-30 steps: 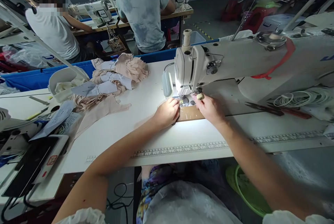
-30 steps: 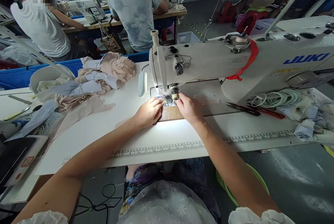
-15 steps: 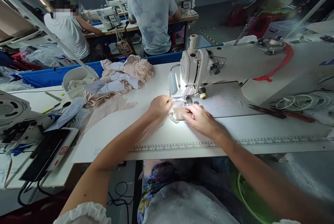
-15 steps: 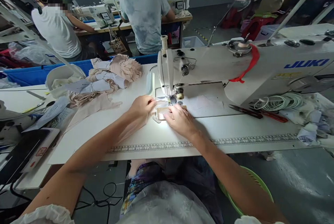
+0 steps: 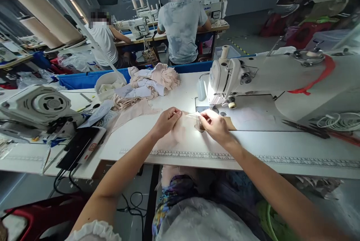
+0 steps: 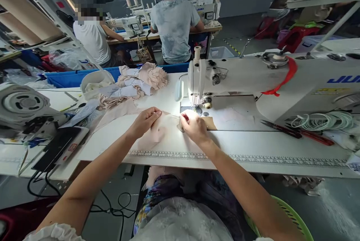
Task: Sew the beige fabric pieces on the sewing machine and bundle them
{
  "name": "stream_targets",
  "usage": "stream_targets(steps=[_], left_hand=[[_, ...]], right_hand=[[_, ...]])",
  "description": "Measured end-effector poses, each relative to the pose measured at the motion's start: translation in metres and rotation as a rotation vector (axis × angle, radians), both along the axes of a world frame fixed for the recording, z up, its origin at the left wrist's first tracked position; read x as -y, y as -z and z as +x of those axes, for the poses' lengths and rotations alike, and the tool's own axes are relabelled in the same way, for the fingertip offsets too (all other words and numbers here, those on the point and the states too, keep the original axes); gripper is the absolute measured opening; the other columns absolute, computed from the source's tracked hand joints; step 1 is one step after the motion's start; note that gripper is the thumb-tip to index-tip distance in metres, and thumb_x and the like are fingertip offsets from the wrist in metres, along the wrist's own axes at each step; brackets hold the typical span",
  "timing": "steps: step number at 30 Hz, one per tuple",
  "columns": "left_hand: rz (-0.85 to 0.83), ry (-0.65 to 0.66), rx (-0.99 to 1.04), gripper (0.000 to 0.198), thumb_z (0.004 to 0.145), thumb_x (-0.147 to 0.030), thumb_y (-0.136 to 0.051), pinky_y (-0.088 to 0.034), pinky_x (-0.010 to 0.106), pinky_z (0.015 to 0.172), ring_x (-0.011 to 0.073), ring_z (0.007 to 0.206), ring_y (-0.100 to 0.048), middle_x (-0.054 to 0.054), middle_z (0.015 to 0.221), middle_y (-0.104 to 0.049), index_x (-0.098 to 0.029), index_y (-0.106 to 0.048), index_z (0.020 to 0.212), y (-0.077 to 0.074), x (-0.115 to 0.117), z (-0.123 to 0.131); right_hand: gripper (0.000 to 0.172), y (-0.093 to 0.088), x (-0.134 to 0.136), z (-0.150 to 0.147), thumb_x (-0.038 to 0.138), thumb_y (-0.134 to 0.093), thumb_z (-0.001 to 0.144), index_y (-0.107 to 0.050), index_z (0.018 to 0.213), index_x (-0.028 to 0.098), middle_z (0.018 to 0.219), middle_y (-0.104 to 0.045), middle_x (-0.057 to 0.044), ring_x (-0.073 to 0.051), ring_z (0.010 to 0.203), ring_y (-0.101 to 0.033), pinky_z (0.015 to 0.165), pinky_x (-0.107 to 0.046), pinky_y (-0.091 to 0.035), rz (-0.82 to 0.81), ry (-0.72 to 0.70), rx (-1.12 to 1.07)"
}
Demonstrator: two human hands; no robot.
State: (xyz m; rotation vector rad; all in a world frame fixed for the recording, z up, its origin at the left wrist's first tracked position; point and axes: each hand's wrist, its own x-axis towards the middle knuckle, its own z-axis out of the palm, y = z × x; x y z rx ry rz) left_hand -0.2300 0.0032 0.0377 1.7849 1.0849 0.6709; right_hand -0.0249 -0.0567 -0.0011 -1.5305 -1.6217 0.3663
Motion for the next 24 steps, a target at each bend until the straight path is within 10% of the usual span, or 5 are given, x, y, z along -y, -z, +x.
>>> stream_targets(steps=[8, 15, 24], left_hand=[[0.059, 0.029, -0.182, 0.022, 0.093, -0.037, -0.056, -0.035, 0.023, 0.053, 0.0122, 0.054, -0.047, -0.004, 0.06, -0.054, -0.019, -0.06, 0.082, 0.001, -0.003, -0.01], [0.366, -0.019, -0.738, 0.009, 0.09, -0.023, -0.061, -0.048, 0.029, 0.068, 0.022, 0.082, -0.067, 0.004, 0.084, -0.072, -0.02, -0.067, 0.083, 0.013, -0.023, -0.031], [0.579, -0.128, -0.835, 0.019, 0.089, -0.018, -0.057, -0.056, 0.032, 0.079, 0.0273, 0.103, -0.07, 0.012, 0.108, -0.073, -0.017, -0.074, 0.097, 0.018, -0.071, -0.079]], right_hand=[[0.025, 0.002, 0.008, 0.023, 0.044, -0.049, 0.087, -0.057, 0.076, 0.024, 0.066, -0.066, -0.004, -0.021, 0.063, -0.063, 0.061, -0.031, -0.049, -0.071, 0.006, -0.112], [0.023, 0.012, 0.014, 0.037, 0.028, -0.046, 0.092, -0.055, 0.071, 0.024, 0.069, -0.065, -0.009, -0.024, 0.06, -0.058, 0.055, -0.034, -0.035, -0.003, 0.03, 0.456], [0.028, 0.025, 0.014, 0.042, 0.023, -0.041, 0.096, -0.066, 0.084, 0.019, 0.079, -0.066, -0.013, -0.027, 0.07, -0.062, 0.058, -0.036, -0.039, 0.123, 0.139, 0.629]])
